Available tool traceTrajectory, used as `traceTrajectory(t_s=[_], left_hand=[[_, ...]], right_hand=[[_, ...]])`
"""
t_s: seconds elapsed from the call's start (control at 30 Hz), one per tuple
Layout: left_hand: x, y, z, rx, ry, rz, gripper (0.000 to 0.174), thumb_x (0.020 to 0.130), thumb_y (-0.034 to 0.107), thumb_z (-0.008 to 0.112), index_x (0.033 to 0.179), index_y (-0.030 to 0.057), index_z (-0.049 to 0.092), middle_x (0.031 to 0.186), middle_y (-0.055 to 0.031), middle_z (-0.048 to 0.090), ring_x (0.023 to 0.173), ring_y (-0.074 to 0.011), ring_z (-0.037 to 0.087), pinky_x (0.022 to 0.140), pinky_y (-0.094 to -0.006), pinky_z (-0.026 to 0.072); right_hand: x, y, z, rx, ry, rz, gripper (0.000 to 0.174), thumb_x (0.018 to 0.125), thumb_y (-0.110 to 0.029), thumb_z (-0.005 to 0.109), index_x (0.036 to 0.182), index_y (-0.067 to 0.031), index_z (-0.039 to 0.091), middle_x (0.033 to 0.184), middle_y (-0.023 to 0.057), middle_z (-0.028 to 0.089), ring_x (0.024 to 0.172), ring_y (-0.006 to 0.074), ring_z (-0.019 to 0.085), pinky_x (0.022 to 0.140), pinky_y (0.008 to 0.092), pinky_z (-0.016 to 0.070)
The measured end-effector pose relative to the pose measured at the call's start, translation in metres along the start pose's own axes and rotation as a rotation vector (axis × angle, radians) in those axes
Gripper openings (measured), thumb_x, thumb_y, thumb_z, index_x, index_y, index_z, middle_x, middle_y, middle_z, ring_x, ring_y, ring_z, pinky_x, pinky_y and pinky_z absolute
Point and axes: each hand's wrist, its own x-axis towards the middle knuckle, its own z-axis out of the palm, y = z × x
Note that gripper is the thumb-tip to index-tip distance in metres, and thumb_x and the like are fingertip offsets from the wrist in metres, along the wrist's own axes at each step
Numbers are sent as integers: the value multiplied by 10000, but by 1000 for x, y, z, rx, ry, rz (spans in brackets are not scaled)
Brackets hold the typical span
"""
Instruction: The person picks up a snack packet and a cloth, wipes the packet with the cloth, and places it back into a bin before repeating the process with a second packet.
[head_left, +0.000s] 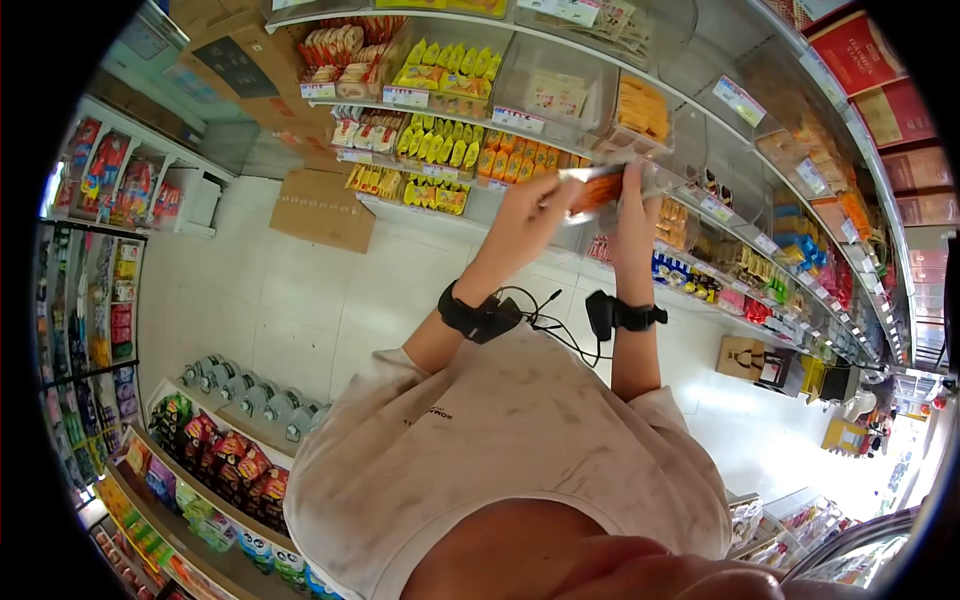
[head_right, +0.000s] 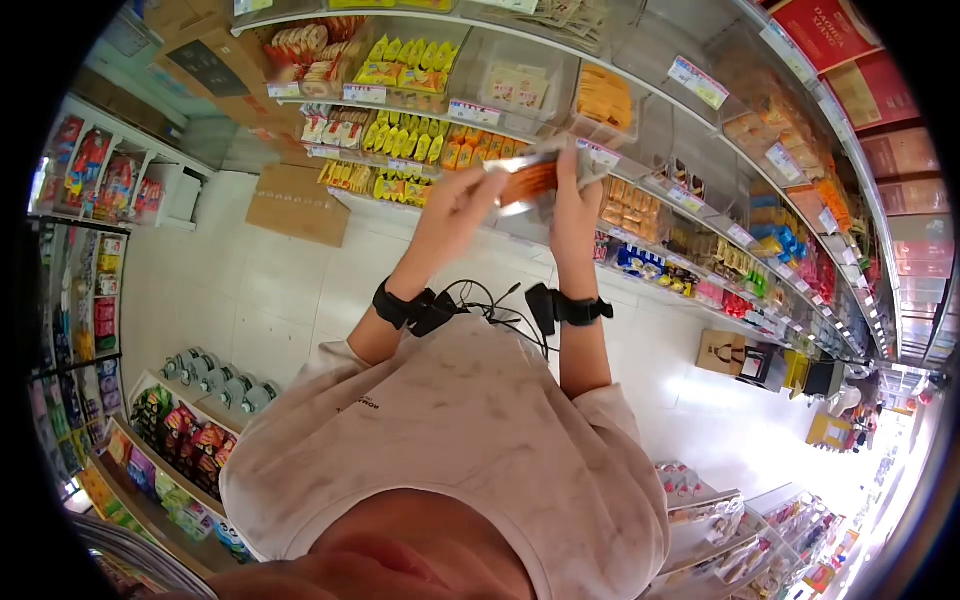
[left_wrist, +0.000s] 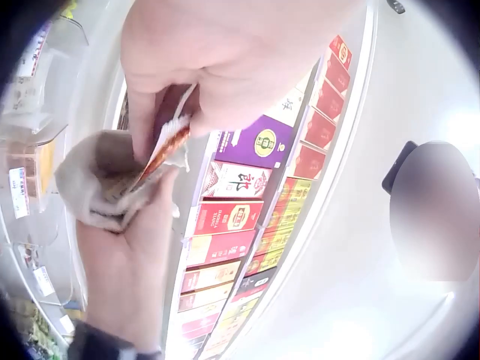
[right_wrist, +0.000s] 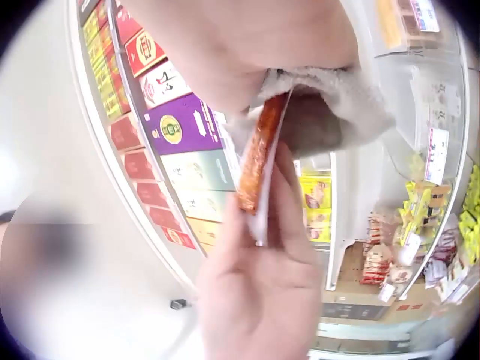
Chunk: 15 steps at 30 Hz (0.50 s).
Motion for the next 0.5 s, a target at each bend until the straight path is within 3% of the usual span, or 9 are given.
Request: traceTrajectory(t_s=[0.03, 0.13, 0.17, 0.23, 0.27, 0.33, 0.43, 0.47, 0.5], left_hand=[[8, -8, 11, -144, 188, 218, 298, 1021, 223, 577, 908, -50, 618, 738, 7, 456, 672, -69, 379, 566, -246, 309], [28, -16, 25, -210, 245, 253, 300, 1016, 229, 590, 917, -50, 636, 758, 3, 495, 688, -66, 432, 592, -242, 373], [31, -18, 28, -237, 170, 200, 295, 995, 246, 627, 1031, -47, 636, 809, -22, 546, 752, -75, 495, 658, -243, 432], [36, -22, 47, -73, 304, 288, 323, 1011, 256, 599, 1166, -27, 606, 993, -37, 610, 863, -99, 572, 781, -256, 486], [40, -22, 56, 8, 375, 340, 352, 1019, 261, 585, 1234, -18, 591, 1085, -44, 641, 918, -110, 610, 842, -263, 513], [42, -11, 72, -161, 205, 280, 434, 1032, 357, 537, 1296, 12, 551, 1147, -57, 635, 1026, -138, 603, 909, -290, 485], [47, 1, 87, -716, -113, 100, 546, 1038, 492, 448, 1333, 40, 526, 1211, -70, 620, 1146, -164, 575, 1001, -321, 436], [48, 5, 91, -948, -231, 19, 584, 1037, 536, 416, 1336, 47, 524, 1228, -73, 614, 1179, -171, 562, 1030, -330, 418], [39, 31, 99, -980, -20, -148, 643, 1024, 595, 380, 1350, 57, 508, 1278, -77, 591, 1186, -164, 554, 1019, -322, 427]], right_hand=[[-7, -10, -3, 28, -22, 13, 219, 985, -208, 645, 1111, -30, 625, 1049, 29, 650, 967, 92, 571, 845, 263, 457], [-20, -34, -13, -60, 6, -64, 177, 915, -112, 731, 1040, -7, 665, 910, -17, 642, 853, 62, 546, 765, 236, 448], [-19, -36, -27, -224, -20, -132, 168, 913, -121, 734, 1015, -1, 675, 874, -27, 633, 818, 58, 532, 737, 231, 444], [-20, -41, -44, -453, 62, -232, 177, 897, -138, 755, 937, 24, 697, 745, -51, 574, 717, 49, 448, 630, 219, 406], [-19, -44, -50, -502, 115, -280, 168, 894, -118, 746, 965, 26, 695, 770, -29, 608, 725, 56, 488, 642, 225, 428], [-15, -48, -59, -591, 218, -380, 175, 888, -78, 729, 1021, 29, 692, 820, 17, 676, 740, 70, 567, 664, 238, 472], [-22, -24, -66, -512, -11, -593, 282, 864, -5, 695, 1145, 14, 679, 1063, 140, 727, 973, 184, 695, 836, 285, 526], [-26, -25, -64, -643, -131, -634, 368, 885, -20, 659, 1250, 9, 620, 1245, 189, 626, 1165, 250, 595, 962, 333, 464], [-32, -31, -58, -773, -252, -671, 455, 906, -36, 623, 1356, 4, 562, 1427, 237, 524, 1358, 316, 495, 1088, 381, 402]])
